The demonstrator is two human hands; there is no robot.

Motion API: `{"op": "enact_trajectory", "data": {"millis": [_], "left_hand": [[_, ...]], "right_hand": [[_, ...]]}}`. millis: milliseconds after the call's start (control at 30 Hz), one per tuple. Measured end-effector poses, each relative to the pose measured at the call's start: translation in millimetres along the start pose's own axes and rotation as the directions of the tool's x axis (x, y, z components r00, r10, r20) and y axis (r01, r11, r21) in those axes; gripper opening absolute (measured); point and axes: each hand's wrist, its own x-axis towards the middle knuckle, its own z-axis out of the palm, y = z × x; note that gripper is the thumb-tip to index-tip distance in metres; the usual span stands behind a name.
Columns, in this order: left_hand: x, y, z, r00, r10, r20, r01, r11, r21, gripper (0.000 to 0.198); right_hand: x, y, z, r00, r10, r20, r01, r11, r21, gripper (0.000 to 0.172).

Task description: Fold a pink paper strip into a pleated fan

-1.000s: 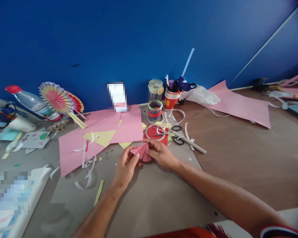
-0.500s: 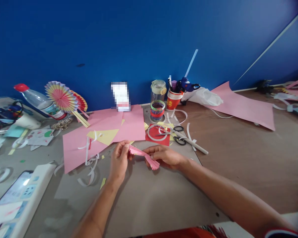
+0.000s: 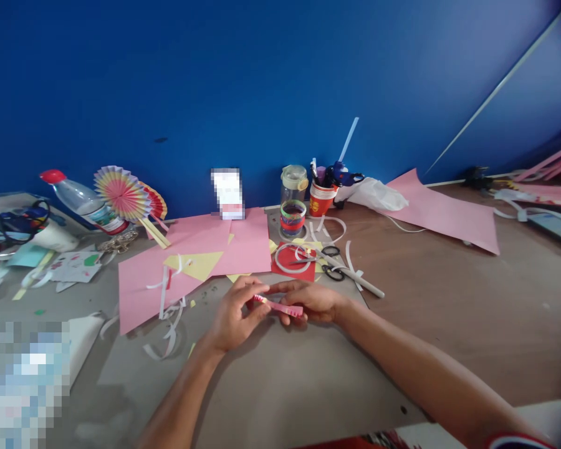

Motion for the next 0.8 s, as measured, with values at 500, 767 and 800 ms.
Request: {"op": "enact_trajectory", "data": {"millis": [500,767,800], "left_hand": [[5,-15,3.1,0.992,0.095,0.084,-0.116,0.951,0.288,0.011],[4,-14,3.6,0.987,0.118,0.105,-0.144,0.944,0.298,0.015],[3,-14,3.9,0.988,0.125,0.094,-0.148,0.942,0.301,0.014]], "right_hand": [[-14,-8,-14,0.953,-0.190,-0.238,-0.044,0.686,-0.726,0.035],[-13,-11,-41,0.475,-0.848,-0.233,0.084,0.308,-0.948,0.026],[-12,-11,-47,0.368,-0.908,-0.203,0.061,0.241,-0.969,0.027]]}}
